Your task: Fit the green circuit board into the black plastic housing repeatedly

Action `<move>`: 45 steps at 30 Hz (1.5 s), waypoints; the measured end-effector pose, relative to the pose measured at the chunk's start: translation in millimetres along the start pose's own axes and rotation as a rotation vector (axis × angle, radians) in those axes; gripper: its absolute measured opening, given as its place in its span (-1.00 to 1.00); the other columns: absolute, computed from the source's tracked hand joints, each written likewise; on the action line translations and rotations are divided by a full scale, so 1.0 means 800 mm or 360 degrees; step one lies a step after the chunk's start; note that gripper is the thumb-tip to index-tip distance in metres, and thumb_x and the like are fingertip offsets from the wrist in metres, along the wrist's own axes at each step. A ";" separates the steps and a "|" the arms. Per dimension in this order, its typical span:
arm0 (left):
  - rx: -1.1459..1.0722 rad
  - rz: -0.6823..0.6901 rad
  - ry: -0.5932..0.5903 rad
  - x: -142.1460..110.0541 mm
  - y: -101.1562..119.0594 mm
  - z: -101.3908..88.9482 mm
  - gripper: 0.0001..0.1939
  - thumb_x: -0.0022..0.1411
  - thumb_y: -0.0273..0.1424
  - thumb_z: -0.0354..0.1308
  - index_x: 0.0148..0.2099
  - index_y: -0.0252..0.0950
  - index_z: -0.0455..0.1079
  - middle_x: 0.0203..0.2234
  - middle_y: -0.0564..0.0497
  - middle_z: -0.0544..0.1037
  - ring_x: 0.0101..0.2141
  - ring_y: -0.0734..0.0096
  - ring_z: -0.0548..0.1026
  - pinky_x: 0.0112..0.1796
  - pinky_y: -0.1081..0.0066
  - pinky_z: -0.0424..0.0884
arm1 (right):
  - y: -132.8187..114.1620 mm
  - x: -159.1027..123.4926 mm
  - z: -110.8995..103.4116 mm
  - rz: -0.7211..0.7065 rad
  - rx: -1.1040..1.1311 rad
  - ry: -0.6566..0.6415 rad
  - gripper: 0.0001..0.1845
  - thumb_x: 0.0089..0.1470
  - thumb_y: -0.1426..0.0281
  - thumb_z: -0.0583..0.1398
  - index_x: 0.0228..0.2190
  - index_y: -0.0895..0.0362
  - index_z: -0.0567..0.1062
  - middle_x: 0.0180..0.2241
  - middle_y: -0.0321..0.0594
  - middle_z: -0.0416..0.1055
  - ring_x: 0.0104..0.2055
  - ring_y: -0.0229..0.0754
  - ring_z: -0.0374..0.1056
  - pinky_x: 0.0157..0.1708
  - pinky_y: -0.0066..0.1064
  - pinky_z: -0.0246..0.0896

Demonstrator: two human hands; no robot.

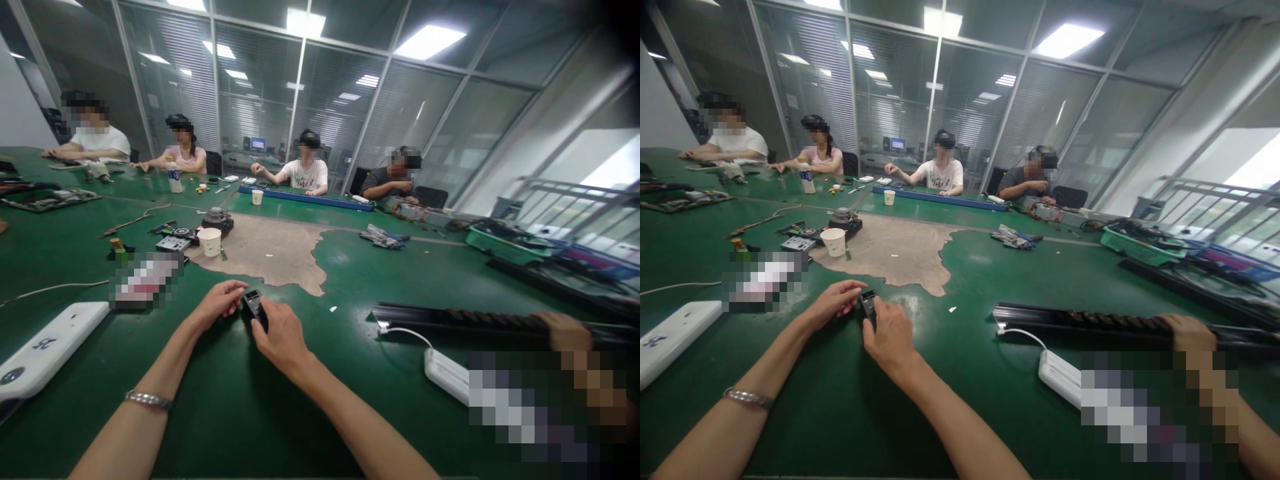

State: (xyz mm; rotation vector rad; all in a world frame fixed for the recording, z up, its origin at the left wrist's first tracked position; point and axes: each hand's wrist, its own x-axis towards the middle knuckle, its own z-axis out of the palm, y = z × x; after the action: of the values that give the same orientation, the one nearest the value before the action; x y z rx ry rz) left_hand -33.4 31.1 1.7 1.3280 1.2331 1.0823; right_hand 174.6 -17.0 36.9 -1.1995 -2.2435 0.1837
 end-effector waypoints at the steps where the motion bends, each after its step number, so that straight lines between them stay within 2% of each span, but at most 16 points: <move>1: -0.0010 -0.0002 0.0011 0.000 0.000 0.000 -0.56 0.17 -0.15 0.15 0.02 -0.30 0.35 -0.56 0.14 0.37 -0.69 0.63 0.27 -0.70 0.62 0.12 | -0.003 0.003 -0.003 0.0029 0.0006 0.0015 -0.58 0.10 0.32 0.14 0.01 0.16 0.37 -0.19 -0.09 0.47 -0.16 -0.06 0.36 -0.10 -0.29 0.21; 6: -0.0058 -0.0019 0.0035 -0.001 0.001 0.000 -0.53 0.15 -0.13 0.16 0.02 -0.31 0.34 -0.59 0.16 0.36 -0.71 0.63 0.26 -0.71 0.62 0.08 | -0.002 0.023 -0.038 0.0067 0.0107 0.0150 -0.62 0.12 0.31 0.12 -0.01 0.11 0.40 -0.19 -0.14 0.48 -0.16 -0.10 0.38 -0.10 -0.33 0.23; 10: -0.0087 -0.0024 0.0016 -0.002 0.002 -0.001 -0.54 0.15 -0.16 0.16 0.03 -0.31 0.34 -0.58 0.16 0.36 -0.70 0.64 0.26 -0.71 0.62 0.05 | 0.029 0.023 -0.055 0.0132 0.0097 0.0286 -0.49 0.09 0.32 0.13 0.09 0.13 0.34 -0.08 -0.10 0.46 -0.07 -0.07 0.37 -0.02 -0.29 0.22; 15: -0.0114 -0.0054 0.0003 0.001 0.001 -0.003 -0.56 0.18 -0.20 0.14 0.05 -0.31 0.33 -0.55 0.13 0.37 -0.69 0.65 0.24 -0.70 0.62 0.02 | 0.073 0.001 -0.039 0.0292 0.0034 0.0253 -0.43 0.03 0.33 0.15 0.10 0.16 0.33 -0.08 -0.06 0.46 -0.07 -0.04 0.39 -0.03 -0.25 0.27; 19: -0.0085 -0.0092 -0.0004 0.001 0.004 0.000 -0.56 0.19 -0.21 0.13 0.07 -0.30 0.32 -0.54 0.13 0.37 -0.68 0.65 0.22 -0.69 0.60 0.01 | 0.087 -0.017 -0.026 0.0320 0.0032 0.0208 -0.37 0.04 0.29 0.15 0.15 0.19 0.27 -0.06 -0.03 0.44 -0.05 -0.02 0.37 -0.02 -0.21 0.27; 25: -0.0001 -0.0140 -0.0032 0.000 0.012 0.006 -0.55 0.18 -0.21 0.13 0.07 -0.31 0.33 -0.56 0.14 0.34 -0.67 0.63 0.21 -0.67 0.58 0.01 | 0.088 -0.030 -0.027 0.0198 0.0073 0.0200 -0.25 0.02 0.28 0.18 0.22 0.18 0.15 0.04 -0.01 0.35 0.04 0.03 0.28 0.04 -0.13 0.23; 32: -0.0051 -0.0159 -0.0029 0.000 0.016 0.004 -0.54 0.17 -0.21 0.14 0.07 -0.32 0.33 -0.55 0.13 0.33 -0.68 0.63 0.21 -0.68 0.56 0.00 | 0.094 -0.029 -0.023 0.0214 0.0118 0.0175 -0.40 0.06 0.35 0.13 0.16 0.16 0.27 0.02 -0.03 0.38 0.03 -0.01 0.31 0.05 -0.14 0.23; 36: -0.0072 -0.0136 -0.0035 -0.002 0.018 0.004 -0.56 0.17 -0.21 0.15 0.05 -0.31 0.35 -0.55 0.13 0.36 -0.68 0.63 0.22 -0.68 0.57 0.03 | 0.093 -0.019 -0.026 0.0334 0.0254 0.0224 -0.42 0.06 0.33 0.14 0.13 0.16 0.31 0.04 -0.05 0.39 0.06 -0.01 0.32 0.09 -0.14 0.20; 39: -0.0081 -0.0125 -0.0025 -0.003 0.018 0.003 -0.57 0.16 -0.20 0.15 0.03 -0.31 0.35 -0.57 0.15 0.36 -0.69 0.64 0.22 -0.69 0.59 0.04 | 0.082 -0.004 -0.036 0.0396 0.0431 0.0273 -0.46 0.09 0.30 0.14 0.12 0.14 0.33 0.04 -0.09 0.40 0.07 -0.03 0.33 0.09 -0.15 0.21; 42: -0.0114 -0.0105 -0.0008 -0.002 0.015 0.002 -0.56 0.17 -0.16 0.14 0.03 -0.31 0.36 -0.56 0.14 0.37 -0.69 0.65 0.22 -0.69 0.61 0.05 | 0.058 0.013 -0.046 0.0302 0.0549 0.0269 -0.48 0.09 0.31 0.14 0.10 0.11 0.33 0.00 -0.14 0.43 0.02 -0.08 0.37 0.04 -0.23 0.26; 45: -0.0170 -0.0087 0.0038 0.000 0.013 0.001 -0.52 0.21 -0.07 0.08 0.03 -0.31 0.36 -0.56 0.12 0.38 -0.70 0.64 0.23 -0.71 0.61 0.04 | 0.031 0.026 -0.049 0.0183 0.0515 0.0223 -0.49 0.08 0.34 0.14 0.09 0.11 0.34 -0.01 -0.14 0.44 0.00 -0.09 0.37 0.03 -0.24 0.25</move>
State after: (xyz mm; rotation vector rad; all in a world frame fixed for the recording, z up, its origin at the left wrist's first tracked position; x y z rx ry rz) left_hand -31.1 31.3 11.8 1.1973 1.2056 1.1120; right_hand 205.4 8.2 68.6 -1.1271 -1.9356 0.4737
